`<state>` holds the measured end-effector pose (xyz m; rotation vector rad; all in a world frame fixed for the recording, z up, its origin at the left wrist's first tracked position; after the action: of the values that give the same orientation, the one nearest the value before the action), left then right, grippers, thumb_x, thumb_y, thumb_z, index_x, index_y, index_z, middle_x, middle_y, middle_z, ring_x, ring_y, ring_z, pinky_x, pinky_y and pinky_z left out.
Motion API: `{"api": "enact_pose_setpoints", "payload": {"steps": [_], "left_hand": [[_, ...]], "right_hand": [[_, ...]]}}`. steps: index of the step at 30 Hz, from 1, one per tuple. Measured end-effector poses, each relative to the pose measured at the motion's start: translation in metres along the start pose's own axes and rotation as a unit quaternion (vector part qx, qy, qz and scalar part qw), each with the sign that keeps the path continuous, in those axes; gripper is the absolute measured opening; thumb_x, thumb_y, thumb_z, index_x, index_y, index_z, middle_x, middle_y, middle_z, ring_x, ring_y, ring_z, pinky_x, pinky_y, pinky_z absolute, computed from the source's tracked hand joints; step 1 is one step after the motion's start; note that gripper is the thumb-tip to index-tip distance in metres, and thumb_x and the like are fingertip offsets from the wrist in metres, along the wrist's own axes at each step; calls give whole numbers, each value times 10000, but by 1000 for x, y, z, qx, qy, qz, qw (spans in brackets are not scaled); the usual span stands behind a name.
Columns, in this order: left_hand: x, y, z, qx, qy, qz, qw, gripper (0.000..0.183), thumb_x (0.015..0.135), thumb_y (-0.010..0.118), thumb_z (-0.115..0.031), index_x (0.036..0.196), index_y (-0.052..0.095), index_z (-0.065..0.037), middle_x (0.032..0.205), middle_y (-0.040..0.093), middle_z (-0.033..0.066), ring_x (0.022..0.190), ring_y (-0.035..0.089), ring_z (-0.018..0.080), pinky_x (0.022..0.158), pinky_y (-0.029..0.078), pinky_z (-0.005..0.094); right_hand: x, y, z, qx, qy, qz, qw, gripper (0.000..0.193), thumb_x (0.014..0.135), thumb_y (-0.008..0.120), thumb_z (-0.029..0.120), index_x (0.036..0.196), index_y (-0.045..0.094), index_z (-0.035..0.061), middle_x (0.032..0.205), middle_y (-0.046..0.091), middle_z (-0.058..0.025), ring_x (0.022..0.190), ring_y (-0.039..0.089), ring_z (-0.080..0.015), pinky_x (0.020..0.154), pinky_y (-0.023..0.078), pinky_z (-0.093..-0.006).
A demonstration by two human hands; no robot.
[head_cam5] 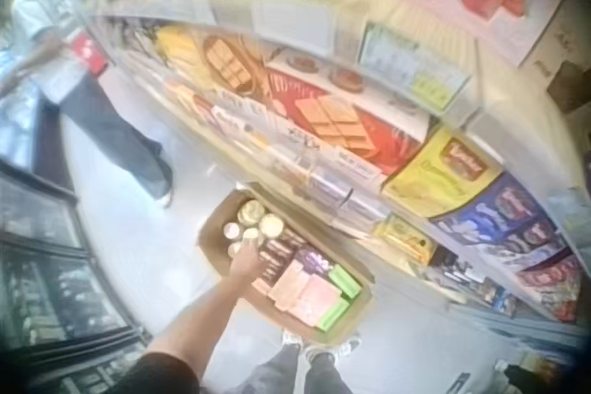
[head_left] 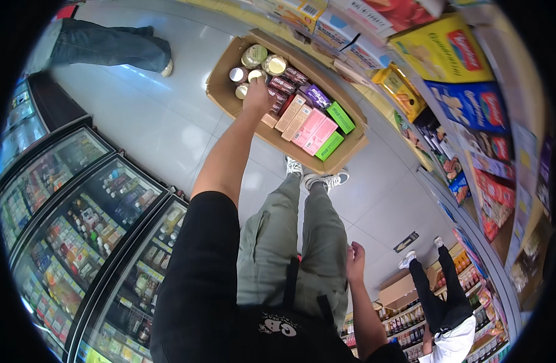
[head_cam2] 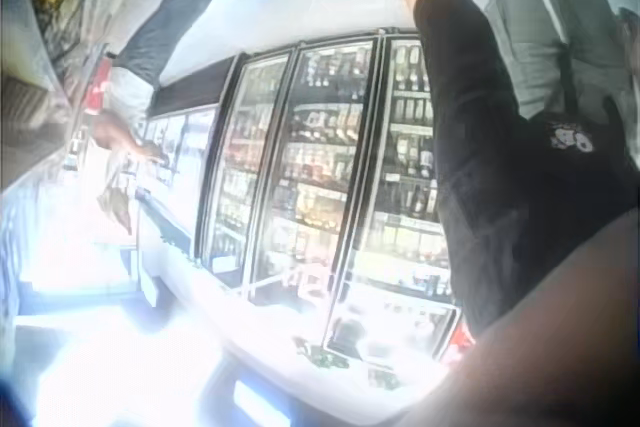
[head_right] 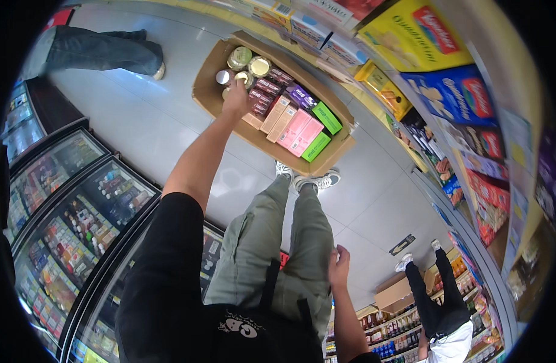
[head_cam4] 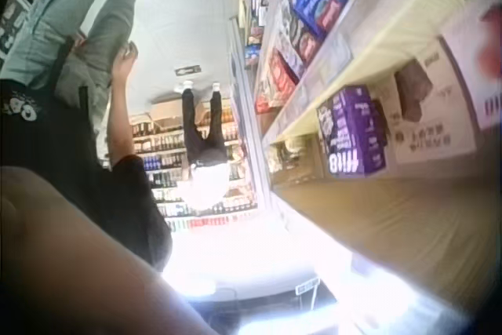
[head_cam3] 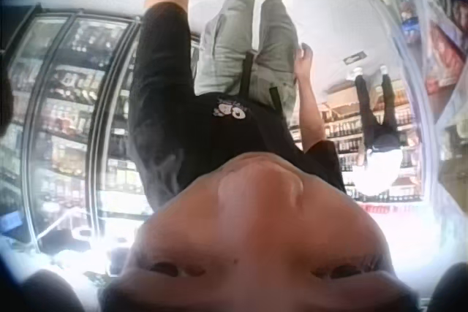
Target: The person kneels in a store aisle and repeatedly picks snack boxes and jars from a cardboard box on the floor, then places them onto the shelves. The person handles items one at a time, arranging them on the shelf.
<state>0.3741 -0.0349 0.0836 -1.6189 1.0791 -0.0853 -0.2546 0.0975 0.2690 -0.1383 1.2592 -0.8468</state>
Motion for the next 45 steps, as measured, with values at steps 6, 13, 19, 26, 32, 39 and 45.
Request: {"api": "enact_pose_setpoints", "payload": {"steps": [6, 13, 19, 26, 32, 39, 45], "left_hand": [[88, 34, -10, 76, 91, -85, 989, 907, 789, 895, -185, 1530, 391, -47, 1507, 479, 193, 1337, 553, 414, 1081, 532, 478], [114, 63, -6, 116, 120, -120, 979, 678, 805, 860, -151, 1374, 508, -42, 1350, 572, 170, 1247, 590, 409, 1008, 560, 480], [81, 34, 3, 36, 130, -149, 980, 642, 844, 851, -176, 1372, 510, -41, 1377, 581, 184, 1252, 598, 420, 1010, 543, 487], [-10, -22, -3, -131, 71, -163, 975, 770, 790, 933, -192, 1416, 532, 7, 1387, 641, 199, 1211, 651, 393, 1010, 554, 462], [-103, -62, -34, -302, 15, -108, 947, 788, 806, 955, -235, 1417, 536, 35, 1225, 725, 206, 1103, 721, 302, 953, 582, 411], [-209, -103, -128, -465, 57, 82, 879, 626, 863, 916, -172, 1356, 566, -10, 1210, 687, 96, 1059, 680, 166, 911, 577, 316], [-295, -135, -241, -452, 110, 290, 836, 516, 910, 884, -289, 1275, 622, -37, 1123, 694, 47, 1019, 655, 139, 853, 553, 303]], "right_hand": [[-2, 45, 9, -2, 36, 8, 999, 398, 1089, 568, 245, 1360, 567, -46, 1340, 607, -246, 1258, 589, -393, 1120, 450, -451], [-5, 56, 15, -3, 46, 30, 998, 357, 1067, 593, 193, 1350, 595, -25, 1321, 632, -217, 1250, 604, -360, 1099, 469, -436], [1, 50, 20, 32, 43, 17, 998, 333, 1054, 625, 162, 1329, 610, -24, 1273, 647, -217, 1160, 660, -336, 1038, 521, -423], [-4, 44, 26, 70, 33, 47, 996, 334, 1080, 615, 188, 1349, 586, -8, 1313, 655, -175, 1198, 667, -261, 1054, 525, -372], [-7, 32, 51, 139, 18, 50, 989, 333, 1078, 624, 183, 1354, 588, 1, 1254, 687, -142, 1148, 681, -220, 1017, 539, -349], [-15, -32, 125, 265, -35, 36, 963, 443, 1061, 654, 171, 1442, 505, -1, 1344, 643, -129, 1186, 666, -244, 1052, 528, -371], [-80, -136, 213, 152, -240, -78, 956, 933, 841, 891, 186, 1589, 356, 30, 1600, 408, -202, 1433, 504, -349, 1190, 449, -447]]}}
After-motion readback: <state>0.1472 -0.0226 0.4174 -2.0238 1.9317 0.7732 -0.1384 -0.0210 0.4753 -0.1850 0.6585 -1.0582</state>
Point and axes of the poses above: each hand's wrist, its own x-axis towards the middle knuckle, its own y-axis out of the palm, z = x × y, the point moved 5 cm from there along x, towards the middle knuckle
